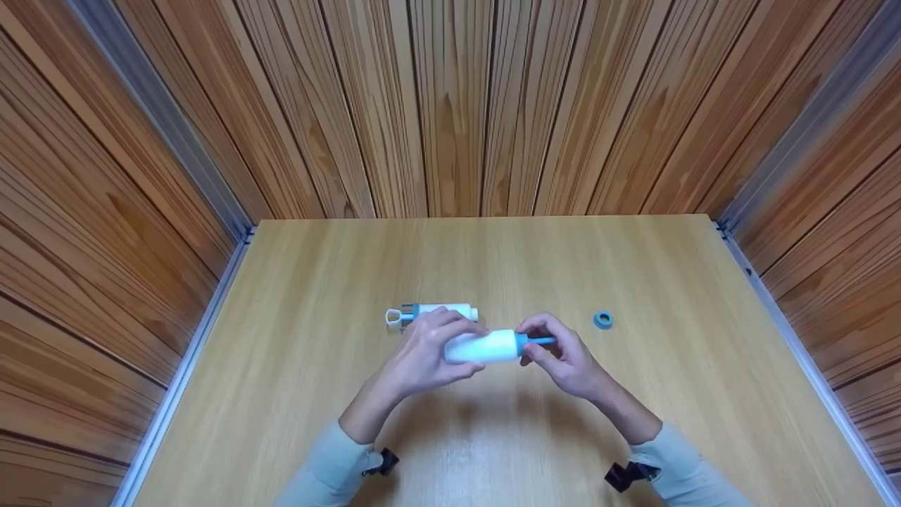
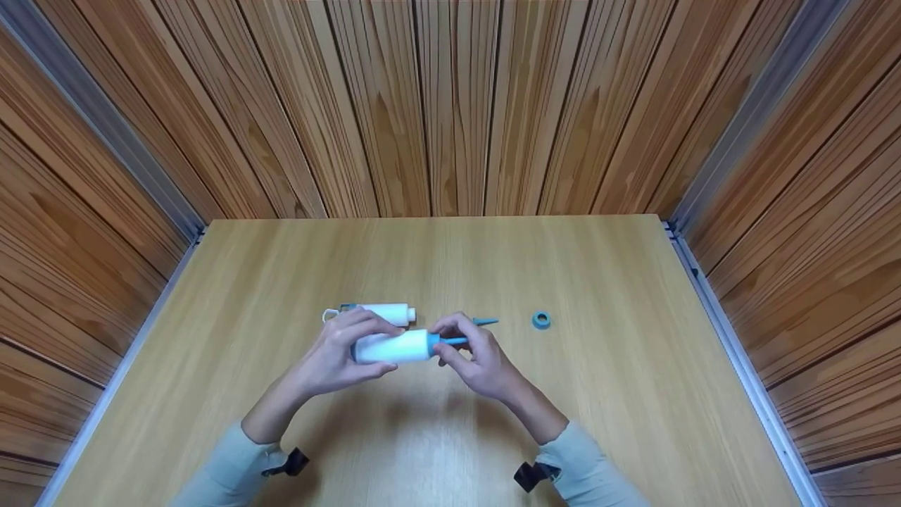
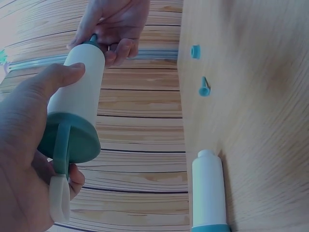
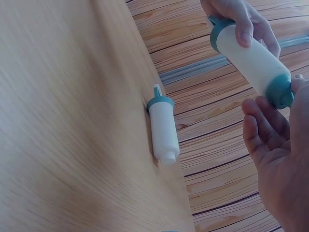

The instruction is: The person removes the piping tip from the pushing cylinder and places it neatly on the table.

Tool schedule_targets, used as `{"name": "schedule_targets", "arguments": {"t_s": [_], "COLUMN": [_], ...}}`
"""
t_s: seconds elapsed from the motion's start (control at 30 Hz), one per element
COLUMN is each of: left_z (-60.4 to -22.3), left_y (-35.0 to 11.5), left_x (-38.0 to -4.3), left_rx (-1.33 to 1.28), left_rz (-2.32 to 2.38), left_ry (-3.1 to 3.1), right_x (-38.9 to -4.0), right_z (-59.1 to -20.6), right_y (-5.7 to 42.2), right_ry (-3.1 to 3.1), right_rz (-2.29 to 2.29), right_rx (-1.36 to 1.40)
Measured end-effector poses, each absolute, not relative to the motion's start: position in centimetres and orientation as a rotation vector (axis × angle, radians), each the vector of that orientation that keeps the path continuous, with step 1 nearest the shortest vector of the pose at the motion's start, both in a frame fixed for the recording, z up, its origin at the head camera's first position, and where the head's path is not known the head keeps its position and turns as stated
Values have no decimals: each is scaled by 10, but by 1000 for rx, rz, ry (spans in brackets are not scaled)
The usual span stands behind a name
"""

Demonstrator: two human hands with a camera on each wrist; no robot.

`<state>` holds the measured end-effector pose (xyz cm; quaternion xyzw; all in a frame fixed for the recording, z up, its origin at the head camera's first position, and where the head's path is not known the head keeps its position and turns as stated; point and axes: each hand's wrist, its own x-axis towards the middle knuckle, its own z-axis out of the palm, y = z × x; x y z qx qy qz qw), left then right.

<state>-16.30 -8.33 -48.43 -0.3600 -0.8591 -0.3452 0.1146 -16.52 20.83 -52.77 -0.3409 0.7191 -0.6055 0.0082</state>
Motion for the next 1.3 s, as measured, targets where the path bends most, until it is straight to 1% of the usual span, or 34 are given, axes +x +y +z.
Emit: {"name": "schedule_targets", "arguments": {"t_s": [0.3,0.63,0.97,1.3], "left_z": [-486,-488,-490,-488], "left_y": [-84,-82,-82,-83], "left_x": [-162,-162,-163,-161], "left_rx": [-1046,-1046,-1102,-1095], "left_rz": [-1002,-985,-932,-931], "left_ry": [-2524,-2508,-2439,-2524], "right_x": [-165,-165,-164,-164], "right_z": [-528,-532,-529,-531], "right_y": [209,208,208,209], "right_ry": [2278,2277,2311,2336], "right_rz": [-1892,-1946,-1913,-1876], "right_rx": [-1074,-1231,-1112,-1106]}}
